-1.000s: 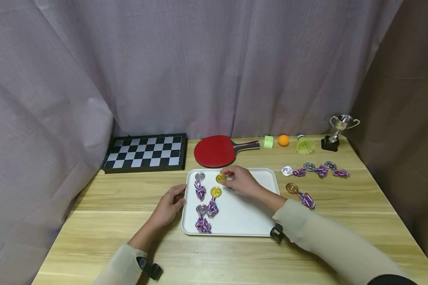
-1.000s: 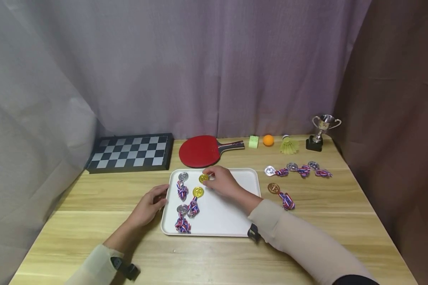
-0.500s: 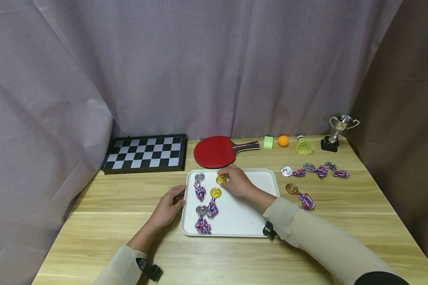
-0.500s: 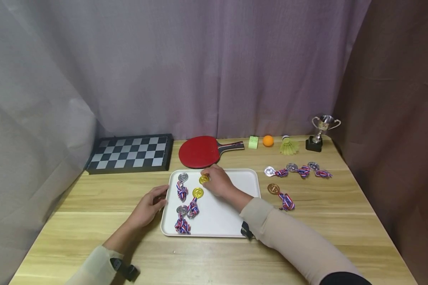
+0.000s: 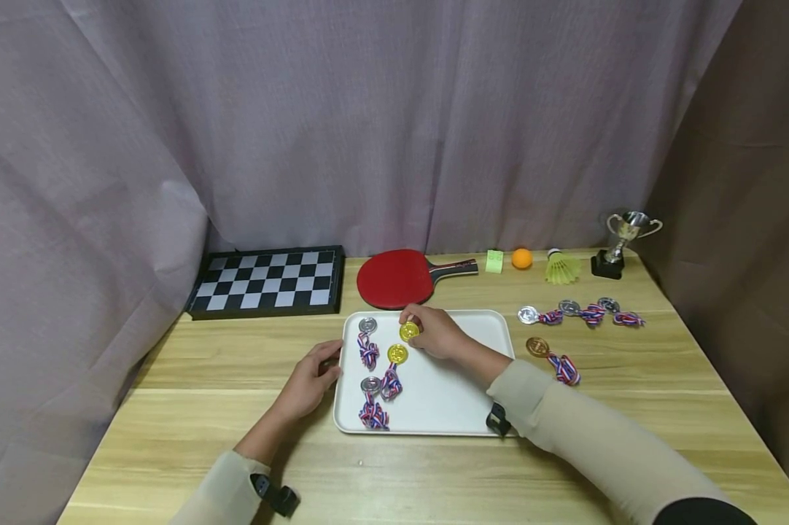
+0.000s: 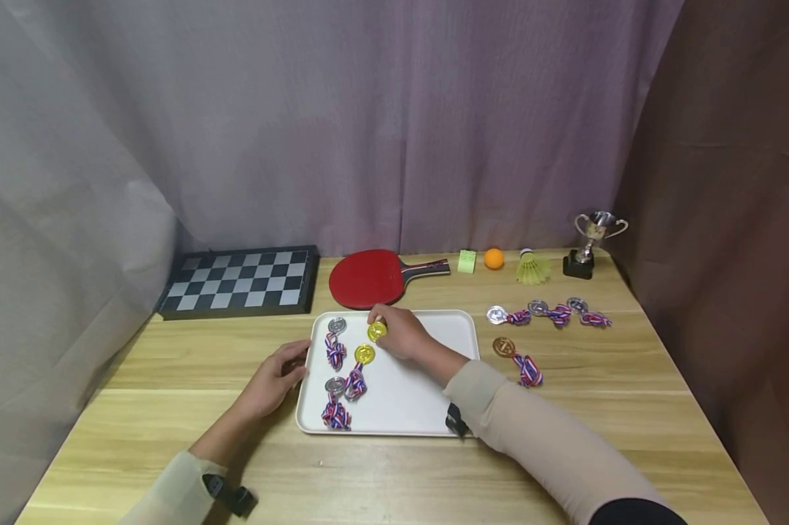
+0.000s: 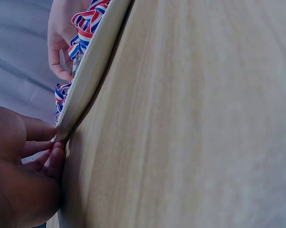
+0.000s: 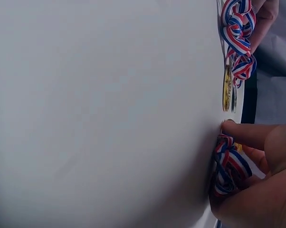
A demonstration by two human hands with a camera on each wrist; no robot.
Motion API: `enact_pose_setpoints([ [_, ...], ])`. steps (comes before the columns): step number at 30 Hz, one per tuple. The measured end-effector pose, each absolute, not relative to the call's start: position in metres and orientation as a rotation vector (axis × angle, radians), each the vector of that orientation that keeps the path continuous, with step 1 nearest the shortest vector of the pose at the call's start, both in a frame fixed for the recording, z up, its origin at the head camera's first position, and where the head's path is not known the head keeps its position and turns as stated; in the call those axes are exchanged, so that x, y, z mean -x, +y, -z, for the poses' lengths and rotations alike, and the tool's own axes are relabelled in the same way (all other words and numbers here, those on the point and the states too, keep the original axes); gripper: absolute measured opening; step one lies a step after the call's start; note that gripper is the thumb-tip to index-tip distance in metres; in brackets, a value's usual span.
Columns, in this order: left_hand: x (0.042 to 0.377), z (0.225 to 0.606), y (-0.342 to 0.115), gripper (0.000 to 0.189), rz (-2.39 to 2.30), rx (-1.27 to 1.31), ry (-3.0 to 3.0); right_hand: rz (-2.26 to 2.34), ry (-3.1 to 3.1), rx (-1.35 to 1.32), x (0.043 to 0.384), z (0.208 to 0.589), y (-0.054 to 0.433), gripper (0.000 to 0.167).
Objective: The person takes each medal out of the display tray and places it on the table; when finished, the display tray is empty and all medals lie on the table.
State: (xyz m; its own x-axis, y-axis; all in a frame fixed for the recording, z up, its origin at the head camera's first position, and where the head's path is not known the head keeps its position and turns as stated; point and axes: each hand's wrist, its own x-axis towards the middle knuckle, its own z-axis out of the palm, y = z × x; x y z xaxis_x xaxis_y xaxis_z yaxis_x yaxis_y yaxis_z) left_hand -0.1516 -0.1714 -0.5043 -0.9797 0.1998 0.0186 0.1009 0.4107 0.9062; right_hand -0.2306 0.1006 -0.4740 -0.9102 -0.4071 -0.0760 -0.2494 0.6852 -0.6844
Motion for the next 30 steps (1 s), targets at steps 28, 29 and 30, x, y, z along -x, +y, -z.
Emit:
enact_pose_setpoints([
  [28, 0.151, 0.504, -0.171, 0.048, -1.618, -0.252, 2.558, 1.363, 2.514, 0.311, 0.201, 0.43, 0.196, 0.031],
  [29, 0.151, 0.504, -0.171, 0.048, -1.618, -0.254, 2.56, 1.378, 2.502, 0.29, 0.198, 0.428, 0.203, 0.032],
  [30, 0.151, 0.505, -0.171, 0.048, -1.621, -0.252, 2.558, 1.39, 2.492, 0.271, 0.196, 0.427, 0.211, 0.034],
])
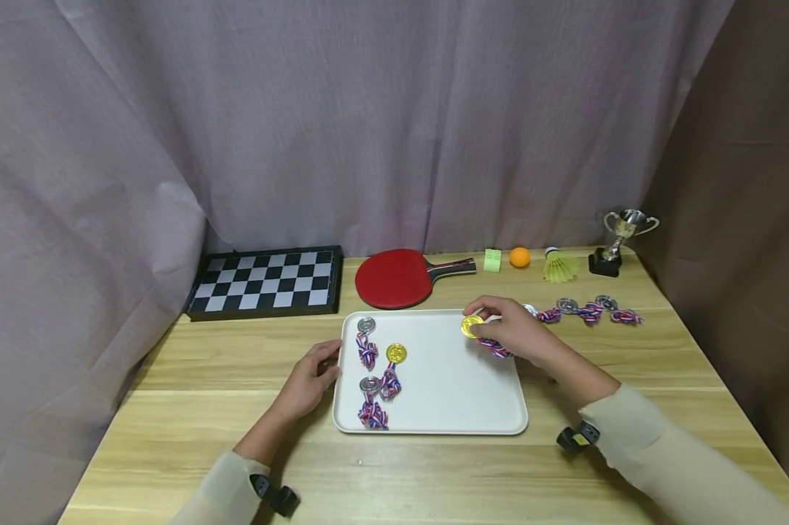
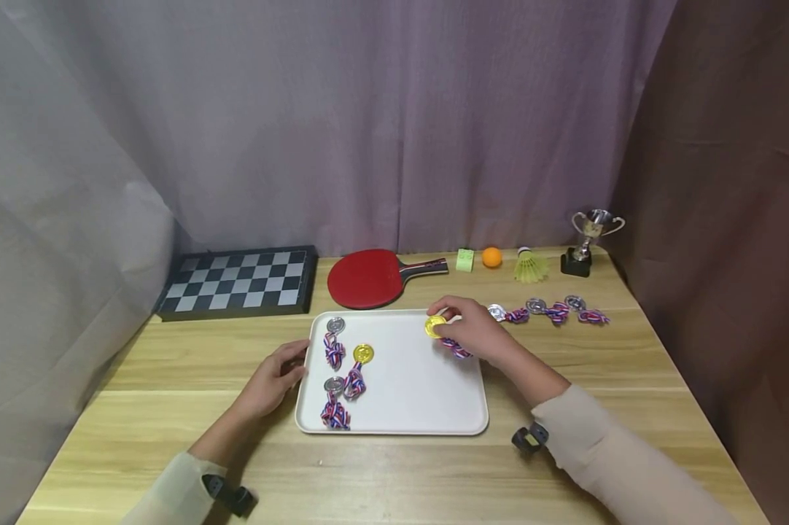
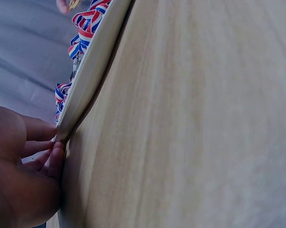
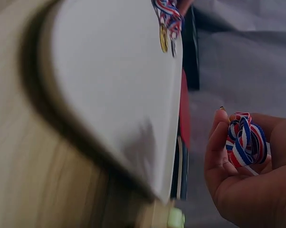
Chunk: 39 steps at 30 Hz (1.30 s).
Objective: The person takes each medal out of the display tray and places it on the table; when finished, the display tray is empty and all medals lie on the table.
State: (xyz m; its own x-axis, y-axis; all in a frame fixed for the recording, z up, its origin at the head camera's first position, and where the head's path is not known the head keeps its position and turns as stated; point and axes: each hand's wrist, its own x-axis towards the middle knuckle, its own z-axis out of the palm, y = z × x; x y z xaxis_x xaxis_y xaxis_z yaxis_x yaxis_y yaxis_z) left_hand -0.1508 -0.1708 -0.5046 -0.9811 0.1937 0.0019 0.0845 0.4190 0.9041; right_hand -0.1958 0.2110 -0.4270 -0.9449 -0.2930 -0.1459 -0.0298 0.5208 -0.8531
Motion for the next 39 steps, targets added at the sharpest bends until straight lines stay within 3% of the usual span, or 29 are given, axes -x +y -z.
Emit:
enact_pose_setpoints([
  [9, 0.151, 0.503, -0.17, 0.049, -1.611, -0.248, 2.571, 1.527, 2.47, 0.17, 0.175, 0.428, 0.279, 0.038],
  [22, 0.151, 0.504, -0.17, 0.048, -1.615, -0.248, 2.567, 1.3, 2.72, 0.01, 0.167, 0.458, 0.36, 0.041],
  [39, 0.15, 0.503, -0.171, 0.048, -1.62, -0.256, 2.57, 1.178, 2.851, 0.072, 0.168, 0.479, 0.367, 0.029],
])
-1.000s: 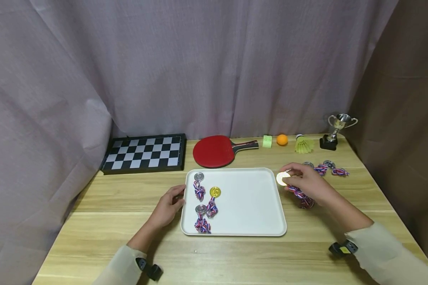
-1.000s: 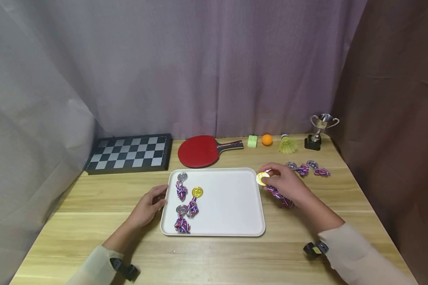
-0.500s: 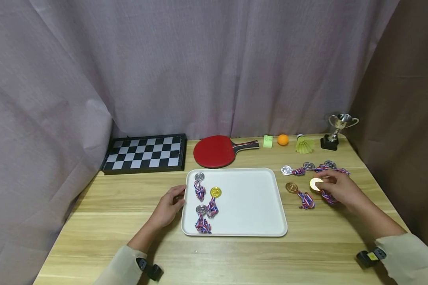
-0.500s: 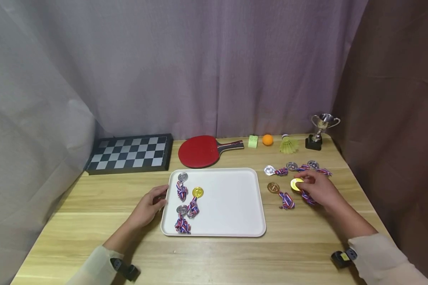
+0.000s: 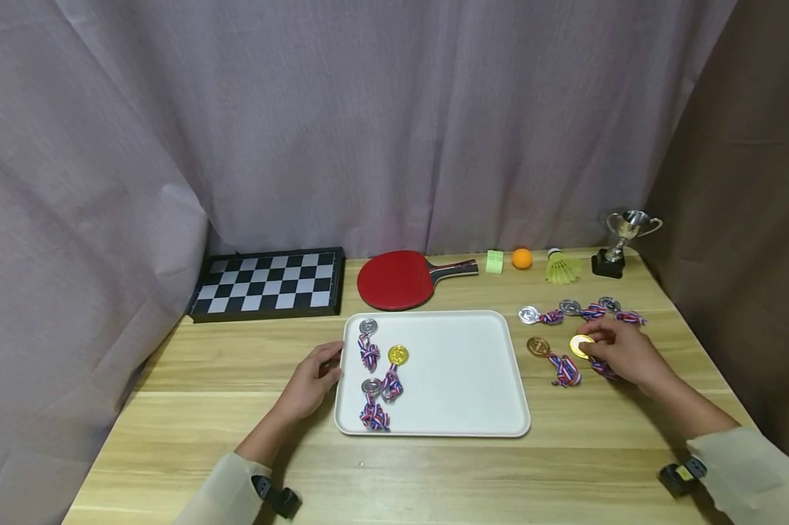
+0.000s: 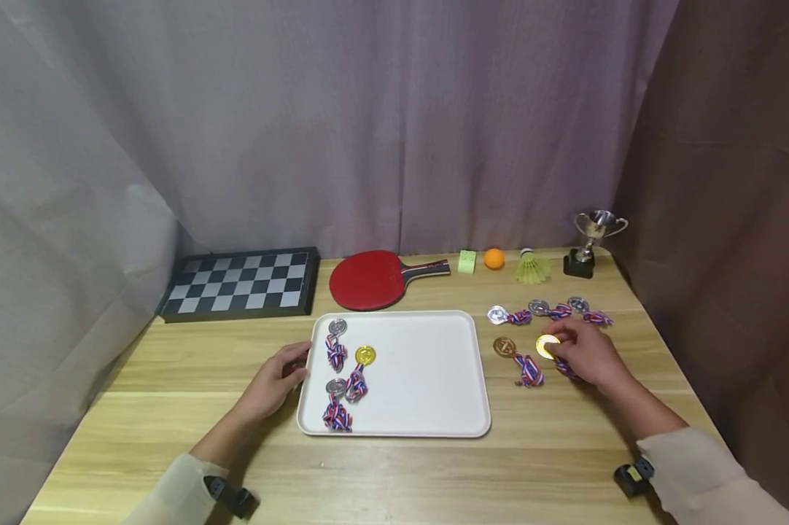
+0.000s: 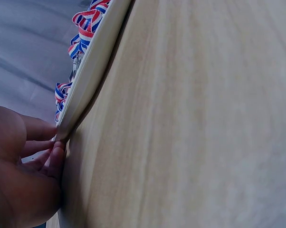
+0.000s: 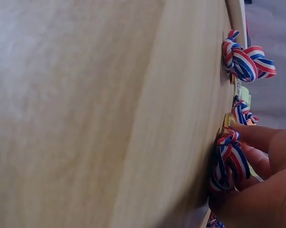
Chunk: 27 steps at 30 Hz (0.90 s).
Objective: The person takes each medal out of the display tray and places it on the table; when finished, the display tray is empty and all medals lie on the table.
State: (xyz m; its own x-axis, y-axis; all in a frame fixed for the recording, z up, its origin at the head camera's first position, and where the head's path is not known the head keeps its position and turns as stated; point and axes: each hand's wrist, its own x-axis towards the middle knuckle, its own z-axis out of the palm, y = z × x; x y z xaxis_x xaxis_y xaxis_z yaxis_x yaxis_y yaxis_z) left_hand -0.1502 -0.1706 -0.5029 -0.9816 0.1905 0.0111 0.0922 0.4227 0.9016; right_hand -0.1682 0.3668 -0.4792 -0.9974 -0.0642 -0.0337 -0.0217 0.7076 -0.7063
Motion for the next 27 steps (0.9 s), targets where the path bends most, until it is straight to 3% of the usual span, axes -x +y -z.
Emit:
enact_pose_setpoints([
  [27, 0.15, 0.503, -0.171, 0.048, -1.574, -0.272, 2.592, 1.032, 3.002, 0.065, 0.167, 0.47, 0.367, 0.025],
])
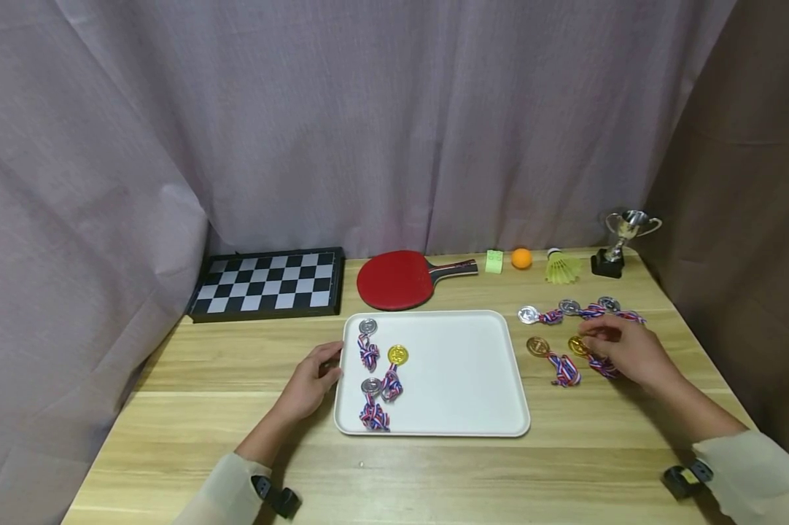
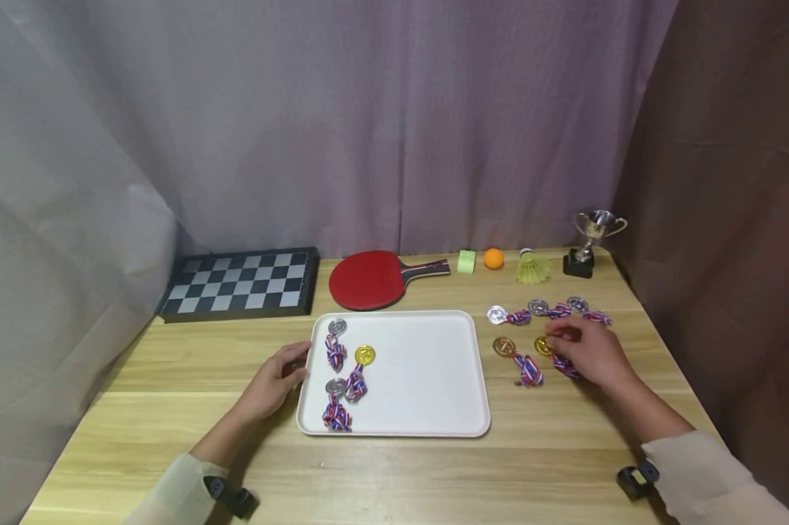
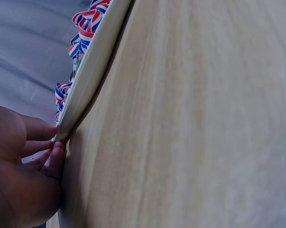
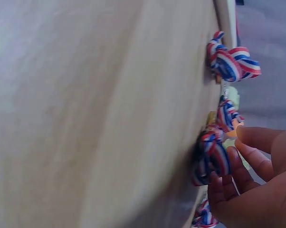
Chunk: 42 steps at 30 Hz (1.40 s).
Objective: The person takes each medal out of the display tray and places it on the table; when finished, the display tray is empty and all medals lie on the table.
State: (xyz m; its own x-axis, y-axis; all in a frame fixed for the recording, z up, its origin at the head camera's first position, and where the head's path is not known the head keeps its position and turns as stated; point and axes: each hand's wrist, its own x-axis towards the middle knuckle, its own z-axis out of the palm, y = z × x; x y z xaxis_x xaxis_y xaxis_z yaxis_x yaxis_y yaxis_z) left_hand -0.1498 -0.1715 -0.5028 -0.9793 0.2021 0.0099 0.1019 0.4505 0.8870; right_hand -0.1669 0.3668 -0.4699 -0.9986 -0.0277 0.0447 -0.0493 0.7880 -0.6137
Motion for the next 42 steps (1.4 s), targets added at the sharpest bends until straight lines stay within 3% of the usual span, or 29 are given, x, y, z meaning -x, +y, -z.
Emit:
enact_pose_setpoints([
  [17, 0.151, 0.504, -0.17, 0.048, -1.608, -0.264, 2.576, -1.238, -2.919, -0.291, 0.165, 0.435, 0.297, 0.028],
  [42, 0.151, 0.504, -0.17, 0.049, -1.592, -0.256, 2.588, -1.625, -2.96, -0.611, 0.187, 0.47, 0.152, 0.027],
])
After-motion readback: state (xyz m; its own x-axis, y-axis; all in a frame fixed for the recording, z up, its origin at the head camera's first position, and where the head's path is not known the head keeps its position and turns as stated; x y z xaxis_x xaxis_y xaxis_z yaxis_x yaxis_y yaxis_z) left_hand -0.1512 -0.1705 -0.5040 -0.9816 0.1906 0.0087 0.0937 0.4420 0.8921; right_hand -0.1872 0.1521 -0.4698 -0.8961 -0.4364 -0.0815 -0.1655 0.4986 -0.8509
